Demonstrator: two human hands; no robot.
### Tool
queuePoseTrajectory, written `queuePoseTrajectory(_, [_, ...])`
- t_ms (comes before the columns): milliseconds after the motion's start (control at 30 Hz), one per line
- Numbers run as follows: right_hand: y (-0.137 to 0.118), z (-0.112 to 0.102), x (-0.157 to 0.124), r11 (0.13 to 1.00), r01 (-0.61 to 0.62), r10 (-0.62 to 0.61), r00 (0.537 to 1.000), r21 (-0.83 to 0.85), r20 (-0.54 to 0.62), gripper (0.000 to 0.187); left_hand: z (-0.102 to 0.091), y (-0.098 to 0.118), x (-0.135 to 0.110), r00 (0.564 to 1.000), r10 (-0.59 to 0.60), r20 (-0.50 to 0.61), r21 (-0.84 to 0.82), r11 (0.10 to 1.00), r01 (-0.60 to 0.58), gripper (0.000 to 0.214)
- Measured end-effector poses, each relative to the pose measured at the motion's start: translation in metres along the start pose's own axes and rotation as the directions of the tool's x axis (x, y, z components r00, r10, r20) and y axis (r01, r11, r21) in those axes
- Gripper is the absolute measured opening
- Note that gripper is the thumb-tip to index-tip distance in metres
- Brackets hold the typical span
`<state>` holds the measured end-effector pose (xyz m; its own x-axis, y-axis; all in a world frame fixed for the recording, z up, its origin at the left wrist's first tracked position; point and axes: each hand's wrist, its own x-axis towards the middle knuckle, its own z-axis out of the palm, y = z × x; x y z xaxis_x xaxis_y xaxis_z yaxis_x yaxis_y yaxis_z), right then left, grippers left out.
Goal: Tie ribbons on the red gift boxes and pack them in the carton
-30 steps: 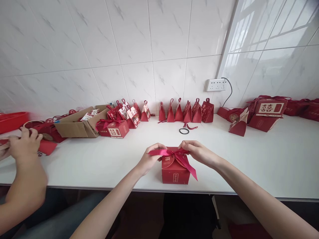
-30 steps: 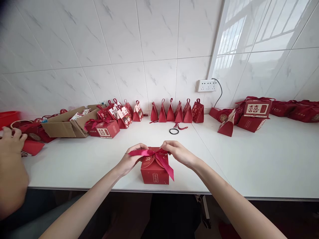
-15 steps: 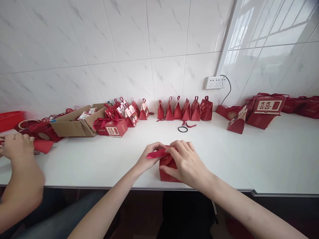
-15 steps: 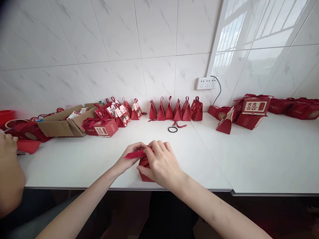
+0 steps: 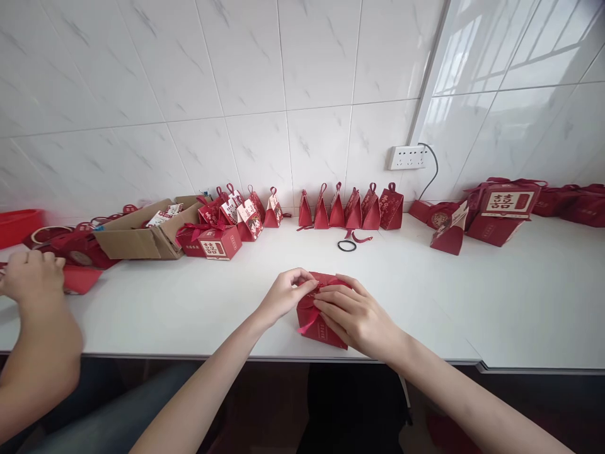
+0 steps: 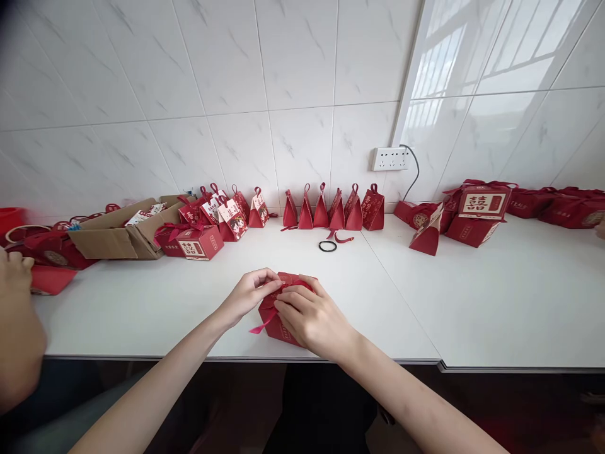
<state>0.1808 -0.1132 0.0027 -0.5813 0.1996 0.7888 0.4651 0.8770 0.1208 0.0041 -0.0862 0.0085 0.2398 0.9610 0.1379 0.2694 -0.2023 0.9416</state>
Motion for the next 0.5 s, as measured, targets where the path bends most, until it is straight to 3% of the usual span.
queuePoseTrajectory(100, [-0.002,-0.002,-0.006,0.999,0.046,-0.046,0.999,0.024,0.016,0.013,0.003,0.002,0.000,1.000,0.000,-0.011,0.080,0.997,0.001,0.023])
queuePoseTrajectory(233, [-0.006,-0.009,-0.011,0.975,0.077,-0.078,0.997,0.207,-0.004,0.009,0.004,0.005,0.000,1.000,-0.005,-0.020,0.153,0.988,0.008,0.026])
queuePoseTrajectory(267, [-0.005,-0.011,-0.011,0.968,0.039,-0.032,0.999,0.249,-0.033,0.009,0.004,0.006,0.000,1.000,-0.008,-0.018,0.159,0.987,0.011,0.027])
queuePoseTrajectory(333, [-0.001,-0.015,-0.010,0.950,-0.154,0.184,0.979,0.271,-0.089,0.010,0.004,0.007,0.000,1.000,-0.016,-0.012,0.156,0.988,0.018,0.030])
queuePoseTrajectory(367, [0.002,-0.017,-0.009,0.915,-0.311,0.343,0.935,0.257,-0.093,0.010,0.005,0.007,0.000,1.000,-0.021,-0.009,0.150,0.988,0.023,0.030])
queuePoseTrajectory(400, [0.006,-0.017,-0.007,0.843,-0.483,0.510,0.858,0.237,-0.065,0.013,0.005,0.008,0.000,1.000,-0.028,-0.008,0.147,0.989,0.028,0.030])
queuePoseTrajectory(467, [0.014,-0.017,-0.003,0.614,-0.764,0.761,0.640,0.199,0.108,0.027,0.005,0.008,0.000,0.999,-0.044,-0.011,0.147,0.988,0.045,0.029])
queuePoseTrajectory(500, [0.018,-0.016,-0.001,0.504,-0.844,0.813,0.535,0.183,0.232,0.035,0.006,0.008,0.000,0.999,-0.052,-0.012,0.149,0.987,0.054,0.028])
